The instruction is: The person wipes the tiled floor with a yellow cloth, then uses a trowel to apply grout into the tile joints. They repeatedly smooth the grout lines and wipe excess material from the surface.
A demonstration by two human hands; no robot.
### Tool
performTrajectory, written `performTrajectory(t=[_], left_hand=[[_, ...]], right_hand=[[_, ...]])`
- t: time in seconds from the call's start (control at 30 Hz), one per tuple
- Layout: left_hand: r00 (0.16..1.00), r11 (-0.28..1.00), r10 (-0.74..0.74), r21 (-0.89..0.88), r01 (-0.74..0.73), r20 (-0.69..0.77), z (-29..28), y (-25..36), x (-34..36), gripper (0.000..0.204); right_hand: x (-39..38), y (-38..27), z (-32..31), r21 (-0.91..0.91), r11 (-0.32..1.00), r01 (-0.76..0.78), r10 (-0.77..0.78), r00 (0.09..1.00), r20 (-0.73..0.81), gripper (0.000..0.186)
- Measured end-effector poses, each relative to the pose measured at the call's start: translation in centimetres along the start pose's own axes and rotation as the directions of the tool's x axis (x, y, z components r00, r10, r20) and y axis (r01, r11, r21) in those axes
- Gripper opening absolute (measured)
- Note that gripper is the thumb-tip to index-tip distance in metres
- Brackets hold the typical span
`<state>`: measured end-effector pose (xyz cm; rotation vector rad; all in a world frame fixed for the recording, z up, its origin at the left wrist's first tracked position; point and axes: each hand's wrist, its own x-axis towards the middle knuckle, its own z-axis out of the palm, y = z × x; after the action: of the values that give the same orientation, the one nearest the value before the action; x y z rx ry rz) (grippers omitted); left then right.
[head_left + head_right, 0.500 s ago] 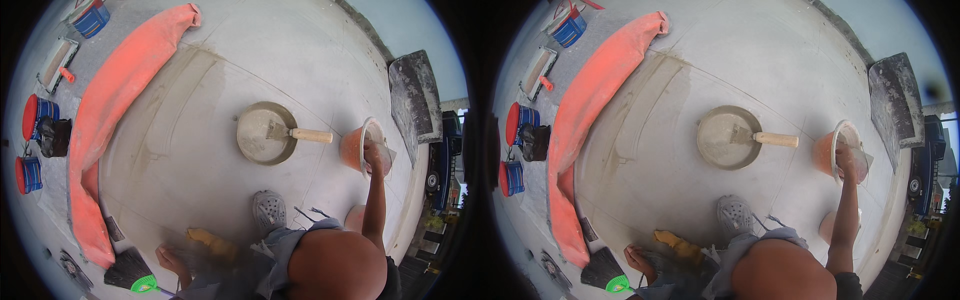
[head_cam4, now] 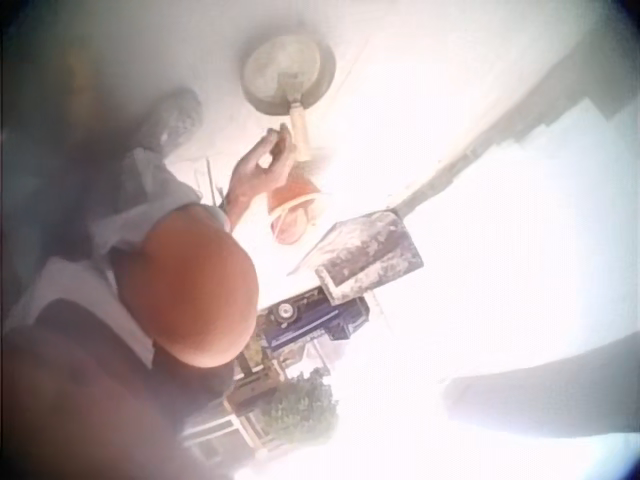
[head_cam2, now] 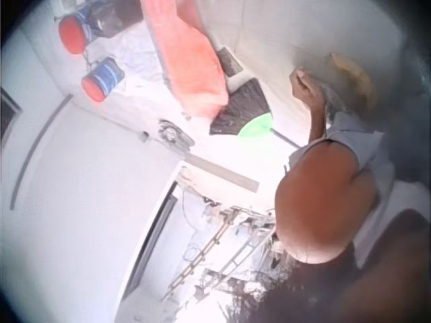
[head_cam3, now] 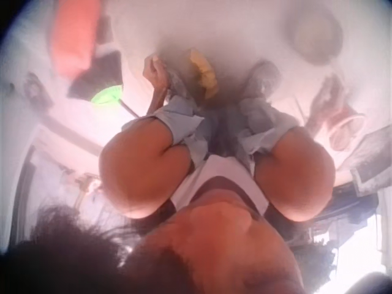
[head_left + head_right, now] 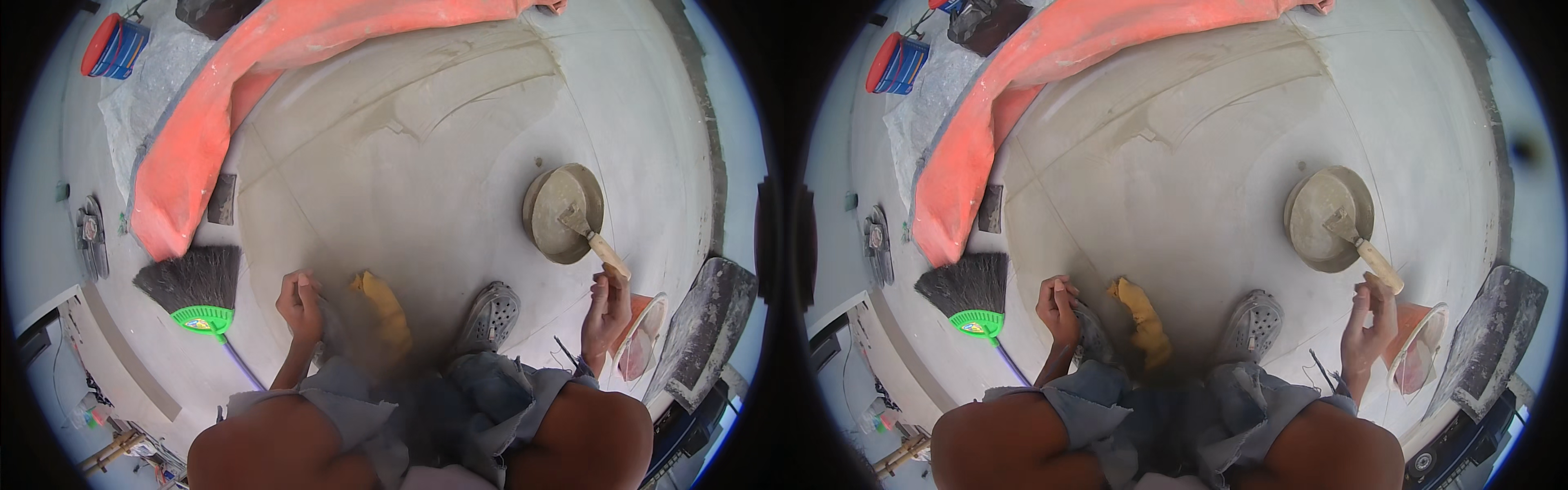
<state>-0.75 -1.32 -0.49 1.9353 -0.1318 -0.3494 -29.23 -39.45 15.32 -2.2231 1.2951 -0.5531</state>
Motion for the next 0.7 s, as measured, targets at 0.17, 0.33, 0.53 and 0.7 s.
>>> performTrajectory(t=[0.17, 0.33, 0.53, 0.7], left_hand=[[0.999, 0.994, -0.022, -0.110, 0.026, 0.036, 0.1, 0.8, 0.0, 0.025], [0.999, 1.000, -0.016, -0.023, 0.017, 0.042, -0.9, 0.6, -0.1, 0.026], [0.999, 0.999, -0.015, -0.050, 0.013, -0.028, -1.0, 0.4, 0.0, 0.027], [0.999, 0.992, -0.028, -0.121, 0.031, 0.028, 0.2, -0.6, -0.1, 0.026]], right_hand=[[-5.4, -9.5, 16.5, 0.101, 0.875, 0.474, -0.355, 0.484, 0.800, 0.060], [-7.6, -12.5, 20.7, -0.033, 0.939, 0.341, -0.082, 0.317, 0.945, 0.061], [-4.0, -14.8, 18.3, -0.008, 0.983, -0.185, 0.073, 0.347, 0.935, 0.025], [1.0, -16.7, 11.8, 0.204, 0.913, -0.353, 0.010, 0.519, 0.854, 0.019]])
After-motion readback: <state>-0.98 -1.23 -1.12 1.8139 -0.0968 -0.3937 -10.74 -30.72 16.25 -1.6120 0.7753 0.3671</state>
